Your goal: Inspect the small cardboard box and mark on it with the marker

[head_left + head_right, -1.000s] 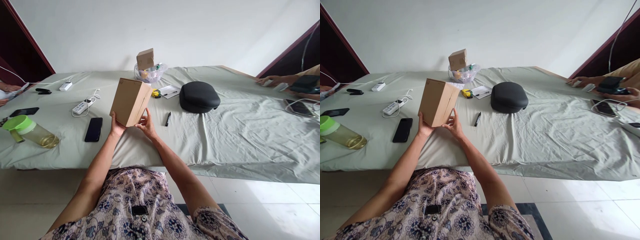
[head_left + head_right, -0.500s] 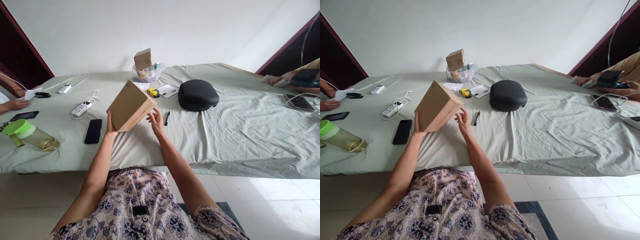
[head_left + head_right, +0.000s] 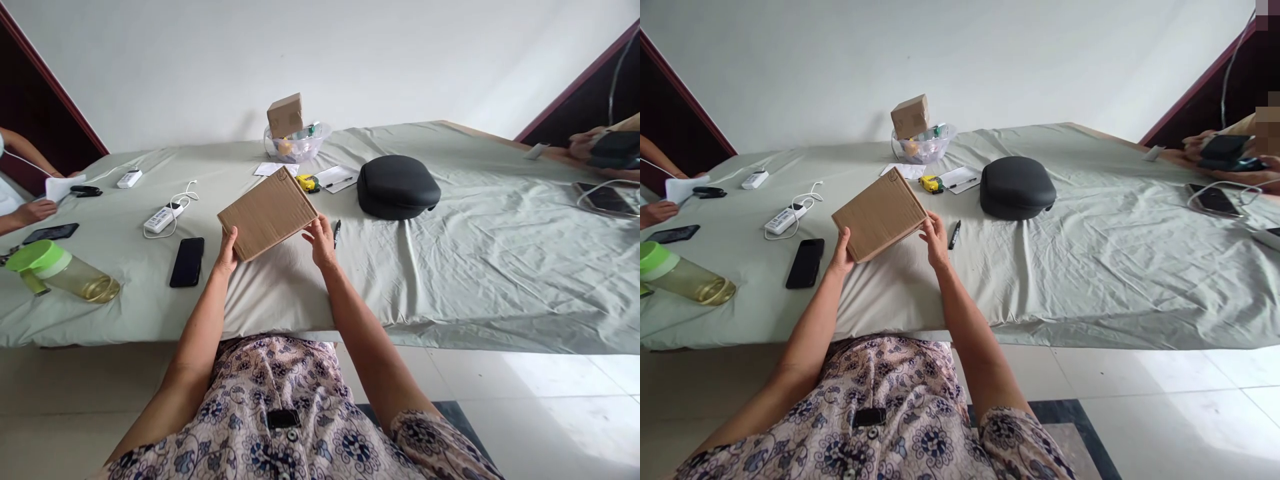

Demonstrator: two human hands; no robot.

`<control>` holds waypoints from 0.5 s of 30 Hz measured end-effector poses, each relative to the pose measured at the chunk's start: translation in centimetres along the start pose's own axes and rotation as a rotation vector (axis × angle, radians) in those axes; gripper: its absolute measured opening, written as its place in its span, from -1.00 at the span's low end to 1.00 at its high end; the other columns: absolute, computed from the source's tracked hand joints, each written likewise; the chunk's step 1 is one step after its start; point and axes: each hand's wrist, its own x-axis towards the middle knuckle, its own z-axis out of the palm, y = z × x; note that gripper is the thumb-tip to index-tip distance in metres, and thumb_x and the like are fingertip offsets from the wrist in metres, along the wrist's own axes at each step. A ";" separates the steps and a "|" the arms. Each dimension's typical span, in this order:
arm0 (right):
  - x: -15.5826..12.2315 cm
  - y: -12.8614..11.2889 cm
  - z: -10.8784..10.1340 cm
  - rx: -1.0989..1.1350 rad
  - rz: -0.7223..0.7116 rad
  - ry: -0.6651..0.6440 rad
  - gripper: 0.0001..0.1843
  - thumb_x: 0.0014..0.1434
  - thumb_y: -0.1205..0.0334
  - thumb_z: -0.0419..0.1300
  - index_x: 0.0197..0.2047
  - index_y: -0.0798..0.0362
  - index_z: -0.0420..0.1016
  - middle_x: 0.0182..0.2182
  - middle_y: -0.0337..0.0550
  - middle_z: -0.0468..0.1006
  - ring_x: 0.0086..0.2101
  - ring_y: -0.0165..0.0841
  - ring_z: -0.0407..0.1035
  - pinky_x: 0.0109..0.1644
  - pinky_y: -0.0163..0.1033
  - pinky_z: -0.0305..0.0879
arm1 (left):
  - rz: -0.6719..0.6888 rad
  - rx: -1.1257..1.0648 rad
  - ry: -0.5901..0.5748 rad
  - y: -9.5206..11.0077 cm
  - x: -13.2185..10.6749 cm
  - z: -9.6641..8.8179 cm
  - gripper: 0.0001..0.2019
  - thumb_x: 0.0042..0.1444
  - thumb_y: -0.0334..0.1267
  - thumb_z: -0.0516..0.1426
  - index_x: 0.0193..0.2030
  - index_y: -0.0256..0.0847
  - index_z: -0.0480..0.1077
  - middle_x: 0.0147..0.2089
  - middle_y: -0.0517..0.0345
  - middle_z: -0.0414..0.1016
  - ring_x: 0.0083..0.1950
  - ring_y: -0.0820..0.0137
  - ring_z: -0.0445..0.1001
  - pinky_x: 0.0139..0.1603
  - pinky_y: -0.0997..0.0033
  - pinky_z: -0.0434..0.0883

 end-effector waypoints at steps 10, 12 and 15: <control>0.5 0.1 -0.3 0.177 -0.003 0.046 -0.45 0.08 -0.33 0.29 0.02 -0.20 0.52 -0.31 -0.32 0.55 -0.28 -0.43 0.44 -0.24 -0.34 0.30 | -0.015 -0.031 -0.051 -0.1 -0.5 0.5 -0.16 -0.11 0.19 0.42 0.31 0.03 0.36 0.42 0.03 0.40 0.54 0.01 0.19 0.41 0.02 0.33; 0.6 0.3 -0.3 0.217 -0.014 0.049 -0.46 0.07 -0.30 0.32 0.02 -0.20 0.53 -0.31 -0.33 0.54 -0.30 -0.45 0.44 -0.27 -0.36 0.30 | -0.086 -0.065 -0.052 0.0 -0.5 0.4 -0.21 -0.13 0.18 0.42 0.25 -0.02 0.41 0.39 0.02 0.43 0.54 -0.01 0.19 0.40 -0.01 0.35; 1.0 0.5 -0.4 0.255 -0.036 0.056 -0.40 0.05 -0.25 0.36 0.12 -0.26 0.46 -0.27 -0.36 0.54 -0.32 -0.48 0.44 -0.30 -0.37 0.34 | -0.194 -0.122 -0.055 -0.1 -0.5 0.5 -0.30 -0.07 0.17 0.40 0.17 -0.10 0.46 0.33 -0.03 0.50 0.48 -0.05 0.27 0.36 -0.06 0.39</control>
